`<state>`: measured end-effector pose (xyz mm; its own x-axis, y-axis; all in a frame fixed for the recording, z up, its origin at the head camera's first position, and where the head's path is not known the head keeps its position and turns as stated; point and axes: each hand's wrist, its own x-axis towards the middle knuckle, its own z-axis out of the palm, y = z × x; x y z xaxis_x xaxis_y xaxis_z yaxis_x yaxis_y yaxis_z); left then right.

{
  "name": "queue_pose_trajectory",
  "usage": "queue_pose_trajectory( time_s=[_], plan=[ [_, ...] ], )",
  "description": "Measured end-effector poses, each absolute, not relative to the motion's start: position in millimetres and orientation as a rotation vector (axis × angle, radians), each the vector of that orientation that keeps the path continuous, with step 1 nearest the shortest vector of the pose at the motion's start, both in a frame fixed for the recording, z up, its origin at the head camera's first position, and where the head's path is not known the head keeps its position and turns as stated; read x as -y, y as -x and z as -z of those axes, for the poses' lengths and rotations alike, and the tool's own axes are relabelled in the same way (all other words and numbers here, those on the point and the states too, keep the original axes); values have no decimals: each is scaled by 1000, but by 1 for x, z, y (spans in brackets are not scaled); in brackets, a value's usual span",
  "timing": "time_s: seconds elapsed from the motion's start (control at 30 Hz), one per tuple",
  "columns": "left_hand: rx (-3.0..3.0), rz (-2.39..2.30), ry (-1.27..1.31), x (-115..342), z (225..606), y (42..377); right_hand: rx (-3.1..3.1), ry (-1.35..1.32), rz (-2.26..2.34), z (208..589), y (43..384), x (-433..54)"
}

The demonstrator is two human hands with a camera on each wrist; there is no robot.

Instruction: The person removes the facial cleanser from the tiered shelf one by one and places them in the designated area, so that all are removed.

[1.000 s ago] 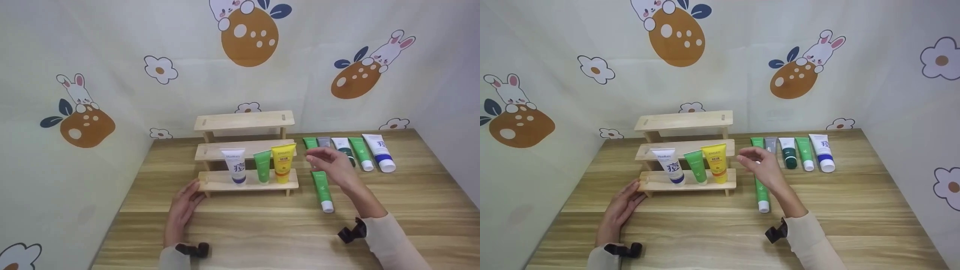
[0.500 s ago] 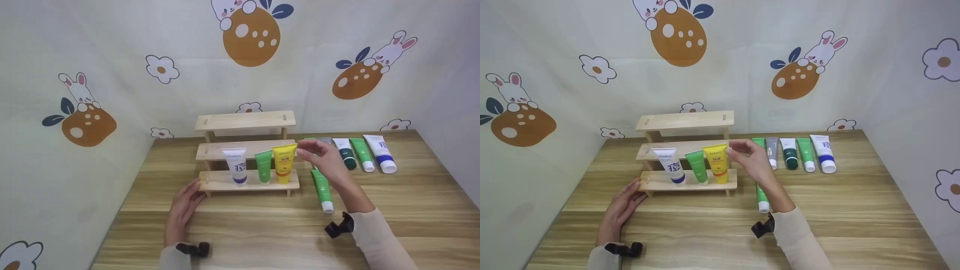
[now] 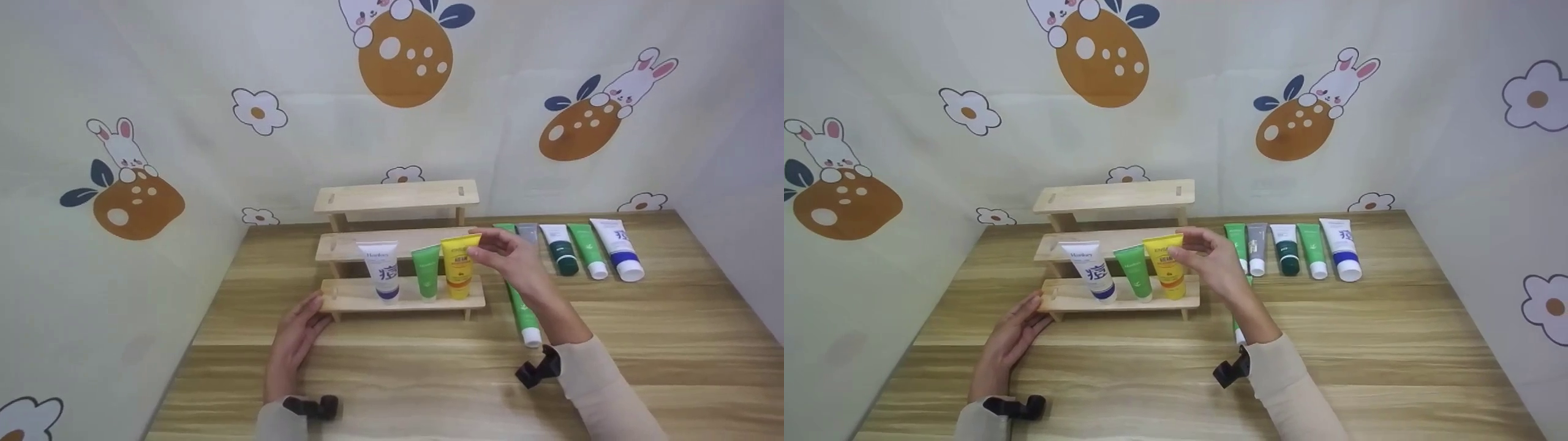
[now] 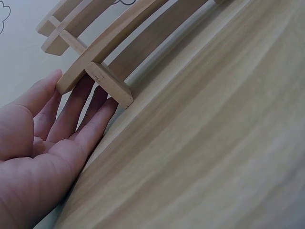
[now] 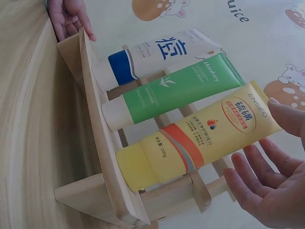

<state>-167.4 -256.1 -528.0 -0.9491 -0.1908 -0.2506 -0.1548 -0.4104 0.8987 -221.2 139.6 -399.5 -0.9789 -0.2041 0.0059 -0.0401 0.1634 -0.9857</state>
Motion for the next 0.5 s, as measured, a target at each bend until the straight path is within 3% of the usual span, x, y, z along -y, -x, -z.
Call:
queue_pose_trajectory(
  time_s=[0.5],
  plan=[
    [1738,2589,-439,258,527,167,-2298,223,1935,404,224,-136]
  ],
)
